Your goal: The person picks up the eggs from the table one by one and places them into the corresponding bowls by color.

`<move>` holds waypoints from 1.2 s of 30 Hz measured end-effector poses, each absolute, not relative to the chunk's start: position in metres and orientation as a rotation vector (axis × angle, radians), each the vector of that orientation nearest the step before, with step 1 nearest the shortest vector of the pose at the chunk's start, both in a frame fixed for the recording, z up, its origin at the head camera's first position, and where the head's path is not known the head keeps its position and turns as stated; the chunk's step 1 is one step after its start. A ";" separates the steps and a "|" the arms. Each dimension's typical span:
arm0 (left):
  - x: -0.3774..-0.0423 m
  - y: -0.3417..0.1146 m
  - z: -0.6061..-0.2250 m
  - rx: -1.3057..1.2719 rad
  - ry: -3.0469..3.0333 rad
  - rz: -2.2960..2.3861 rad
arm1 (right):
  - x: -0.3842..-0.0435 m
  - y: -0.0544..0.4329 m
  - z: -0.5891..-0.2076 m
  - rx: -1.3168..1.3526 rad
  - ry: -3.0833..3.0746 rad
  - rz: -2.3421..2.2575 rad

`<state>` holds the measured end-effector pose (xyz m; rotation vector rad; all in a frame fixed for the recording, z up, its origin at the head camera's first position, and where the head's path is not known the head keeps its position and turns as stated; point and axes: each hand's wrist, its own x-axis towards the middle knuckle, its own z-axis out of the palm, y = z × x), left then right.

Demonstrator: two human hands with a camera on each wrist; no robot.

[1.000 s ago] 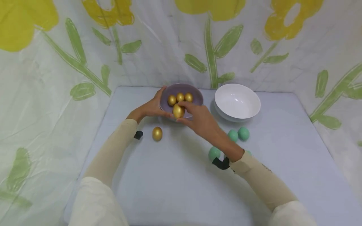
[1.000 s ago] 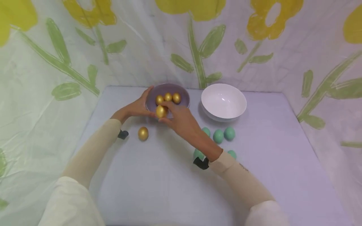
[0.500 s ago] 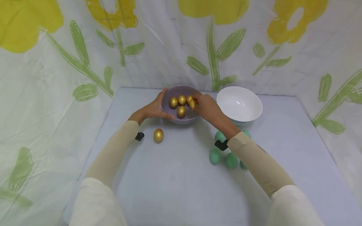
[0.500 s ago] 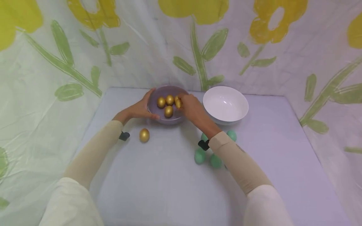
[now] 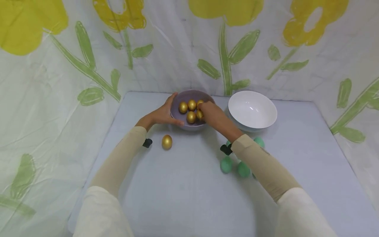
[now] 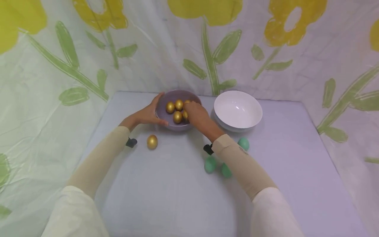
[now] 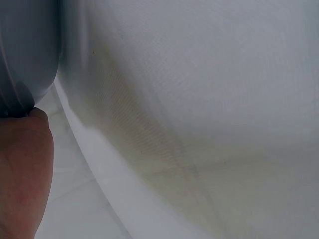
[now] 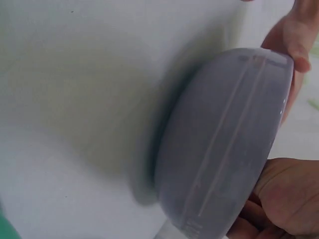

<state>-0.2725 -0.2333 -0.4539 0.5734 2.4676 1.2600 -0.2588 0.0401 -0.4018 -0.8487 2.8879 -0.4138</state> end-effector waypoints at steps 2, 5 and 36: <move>-0.272 -0.233 -0.454 0.567 2.472 1.258 | -0.259 0.037 -0.402 -0.859 2.888 -0.412; -0.272 -0.233 -0.454 0.562 2.468 1.259 | -0.260 0.033 -0.403 -0.879 2.881 -0.400; -0.268 -0.231 -0.442 0.552 2.442 1.220 | -0.258 0.014 -0.406 -0.946 2.847 -0.118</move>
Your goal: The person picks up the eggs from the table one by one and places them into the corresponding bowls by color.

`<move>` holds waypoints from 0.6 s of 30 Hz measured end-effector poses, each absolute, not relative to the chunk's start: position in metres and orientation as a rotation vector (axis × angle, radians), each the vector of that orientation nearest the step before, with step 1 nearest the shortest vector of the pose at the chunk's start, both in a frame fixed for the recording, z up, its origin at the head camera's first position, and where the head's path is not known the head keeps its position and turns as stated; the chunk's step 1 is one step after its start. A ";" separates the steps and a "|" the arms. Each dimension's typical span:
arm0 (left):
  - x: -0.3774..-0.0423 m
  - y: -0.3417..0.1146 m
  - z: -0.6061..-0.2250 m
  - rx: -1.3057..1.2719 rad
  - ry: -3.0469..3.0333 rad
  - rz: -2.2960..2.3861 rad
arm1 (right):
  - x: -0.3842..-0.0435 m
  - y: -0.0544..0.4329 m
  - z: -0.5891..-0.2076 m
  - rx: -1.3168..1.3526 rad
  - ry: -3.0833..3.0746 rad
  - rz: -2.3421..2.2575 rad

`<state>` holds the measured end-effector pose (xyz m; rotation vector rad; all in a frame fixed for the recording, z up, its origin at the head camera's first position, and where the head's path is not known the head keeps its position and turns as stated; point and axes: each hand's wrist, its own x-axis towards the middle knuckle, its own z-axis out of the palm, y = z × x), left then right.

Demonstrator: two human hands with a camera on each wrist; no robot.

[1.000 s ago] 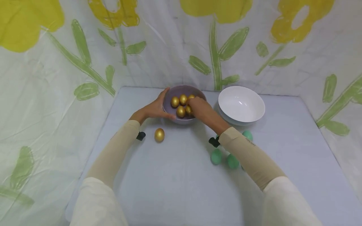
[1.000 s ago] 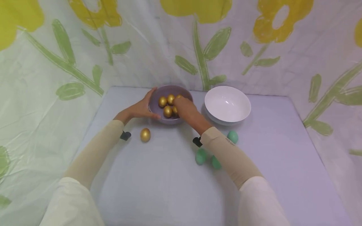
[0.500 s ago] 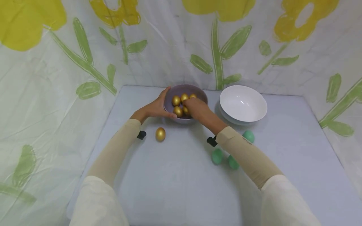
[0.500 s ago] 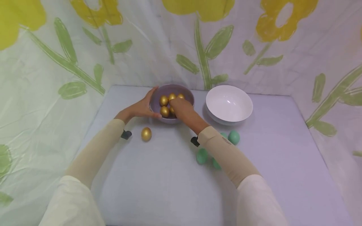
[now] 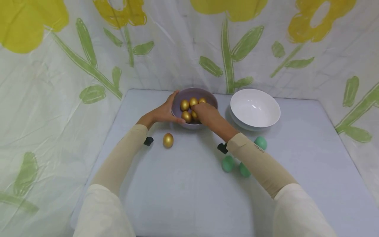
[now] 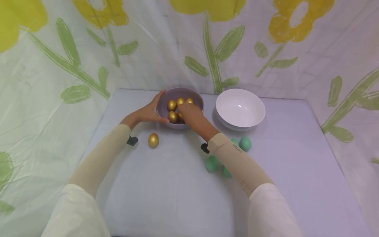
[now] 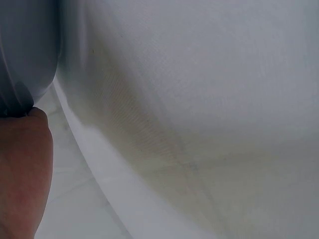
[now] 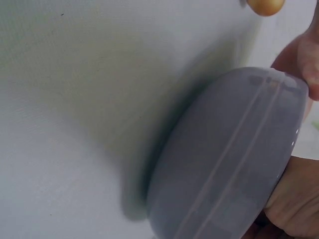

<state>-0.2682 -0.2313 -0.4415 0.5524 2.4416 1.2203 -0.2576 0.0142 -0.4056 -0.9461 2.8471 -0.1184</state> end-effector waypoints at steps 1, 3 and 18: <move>-0.270 -0.232 -0.444 0.558 2.446 1.224 | -0.257 0.015 -0.404 -0.941 2.846 -0.115; -0.272 -0.233 -0.448 0.565 2.454 1.232 | -0.255 0.016 -0.402 -0.925 2.846 -0.124; -0.268 -0.232 -0.448 0.549 2.450 1.249 | -0.196 0.028 -0.356 -1.044 2.885 -0.657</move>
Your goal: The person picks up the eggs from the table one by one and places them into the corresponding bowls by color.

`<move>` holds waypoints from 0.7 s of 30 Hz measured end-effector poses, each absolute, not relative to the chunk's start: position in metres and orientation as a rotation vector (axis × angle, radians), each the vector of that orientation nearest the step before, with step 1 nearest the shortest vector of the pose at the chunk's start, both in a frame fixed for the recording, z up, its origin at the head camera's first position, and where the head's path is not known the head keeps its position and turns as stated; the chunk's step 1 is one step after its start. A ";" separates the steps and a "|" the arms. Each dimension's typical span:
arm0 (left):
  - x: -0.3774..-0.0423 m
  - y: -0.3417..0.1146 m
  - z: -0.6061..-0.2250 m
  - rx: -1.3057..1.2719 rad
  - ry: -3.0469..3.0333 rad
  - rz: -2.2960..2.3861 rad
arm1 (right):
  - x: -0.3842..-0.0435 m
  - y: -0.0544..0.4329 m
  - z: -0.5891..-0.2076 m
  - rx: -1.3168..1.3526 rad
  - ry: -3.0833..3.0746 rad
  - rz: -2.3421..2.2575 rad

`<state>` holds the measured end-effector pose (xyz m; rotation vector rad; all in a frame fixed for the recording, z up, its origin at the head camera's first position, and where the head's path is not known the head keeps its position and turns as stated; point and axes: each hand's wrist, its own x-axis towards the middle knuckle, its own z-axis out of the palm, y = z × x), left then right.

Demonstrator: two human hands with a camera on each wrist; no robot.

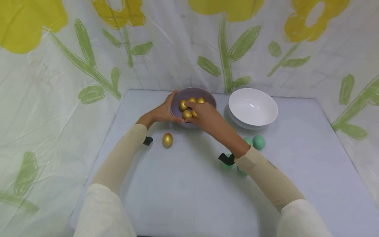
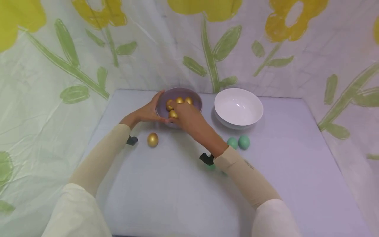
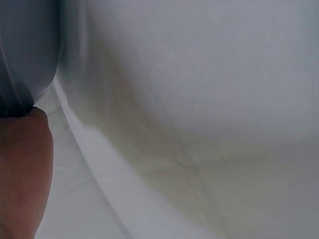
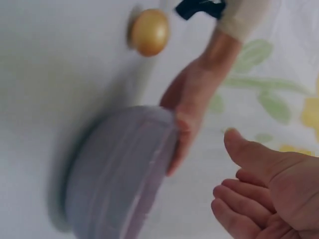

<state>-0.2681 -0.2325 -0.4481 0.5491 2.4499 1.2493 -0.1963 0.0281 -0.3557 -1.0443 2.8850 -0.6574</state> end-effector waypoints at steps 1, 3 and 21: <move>-0.268 -0.233 -0.448 0.549 2.449 1.251 | -0.191 0.030 -0.351 -1.042 2.878 -0.702; -0.268 -0.233 -0.449 0.546 2.444 1.254 | -0.179 0.034 -0.344 -1.067 2.850 -0.796; -0.269 -0.233 -0.450 0.533 2.470 1.230 | -0.115 -0.001 -0.415 -1.146 2.534 -0.980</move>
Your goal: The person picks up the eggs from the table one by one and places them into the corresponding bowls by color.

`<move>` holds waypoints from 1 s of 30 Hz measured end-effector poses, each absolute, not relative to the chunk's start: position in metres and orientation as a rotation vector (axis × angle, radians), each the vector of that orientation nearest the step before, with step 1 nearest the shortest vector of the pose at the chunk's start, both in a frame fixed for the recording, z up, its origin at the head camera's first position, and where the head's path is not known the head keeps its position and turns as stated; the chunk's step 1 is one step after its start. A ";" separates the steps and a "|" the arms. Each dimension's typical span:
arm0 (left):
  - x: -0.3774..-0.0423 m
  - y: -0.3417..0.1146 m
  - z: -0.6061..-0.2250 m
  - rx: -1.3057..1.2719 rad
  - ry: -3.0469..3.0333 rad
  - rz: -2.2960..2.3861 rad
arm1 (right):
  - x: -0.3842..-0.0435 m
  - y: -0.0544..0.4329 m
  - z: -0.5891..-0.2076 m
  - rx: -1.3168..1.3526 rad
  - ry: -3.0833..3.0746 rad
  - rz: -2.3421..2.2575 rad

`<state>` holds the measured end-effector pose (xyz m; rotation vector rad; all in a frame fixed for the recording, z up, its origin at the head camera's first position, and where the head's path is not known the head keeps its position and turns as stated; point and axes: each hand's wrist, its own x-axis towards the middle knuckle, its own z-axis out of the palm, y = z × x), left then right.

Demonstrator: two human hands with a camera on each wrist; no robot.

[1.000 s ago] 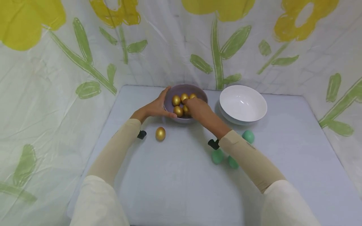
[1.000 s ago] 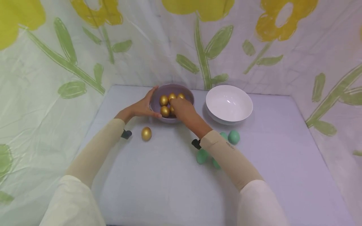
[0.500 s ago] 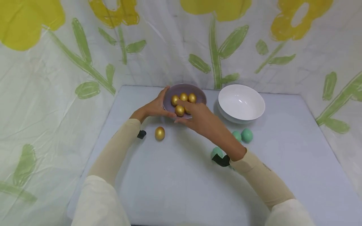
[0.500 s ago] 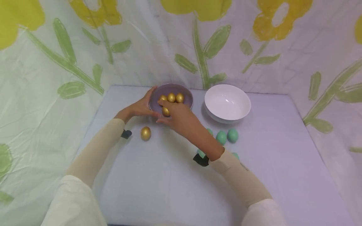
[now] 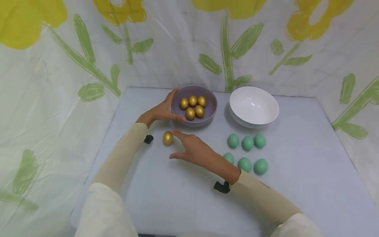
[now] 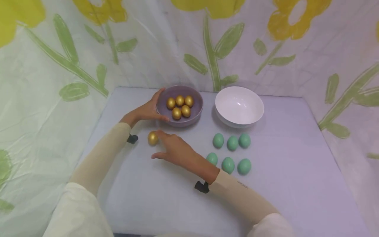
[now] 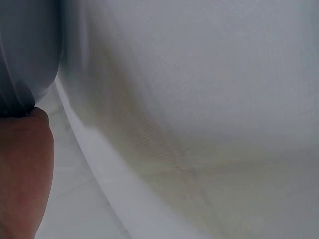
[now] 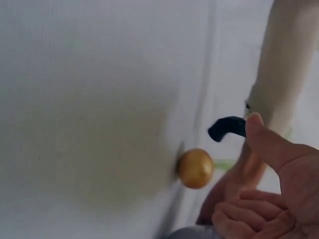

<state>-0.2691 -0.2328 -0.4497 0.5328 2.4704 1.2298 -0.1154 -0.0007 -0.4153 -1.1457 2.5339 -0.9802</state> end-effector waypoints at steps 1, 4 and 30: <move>-0.269 -0.233 -0.449 0.536 2.471 1.231 | -0.117 -0.004 -0.419 -1.150 2.543 -0.984; -0.270 -0.234 -0.449 0.542 2.470 1.244 | -0.125 -0.016 -0.427 -1.129 2.581 -0.979; -0.267 -0.232 -0.449 0.530 2.464 1.269 | -0.148 -0.035 -0.446 -1.068 2.636 -0.828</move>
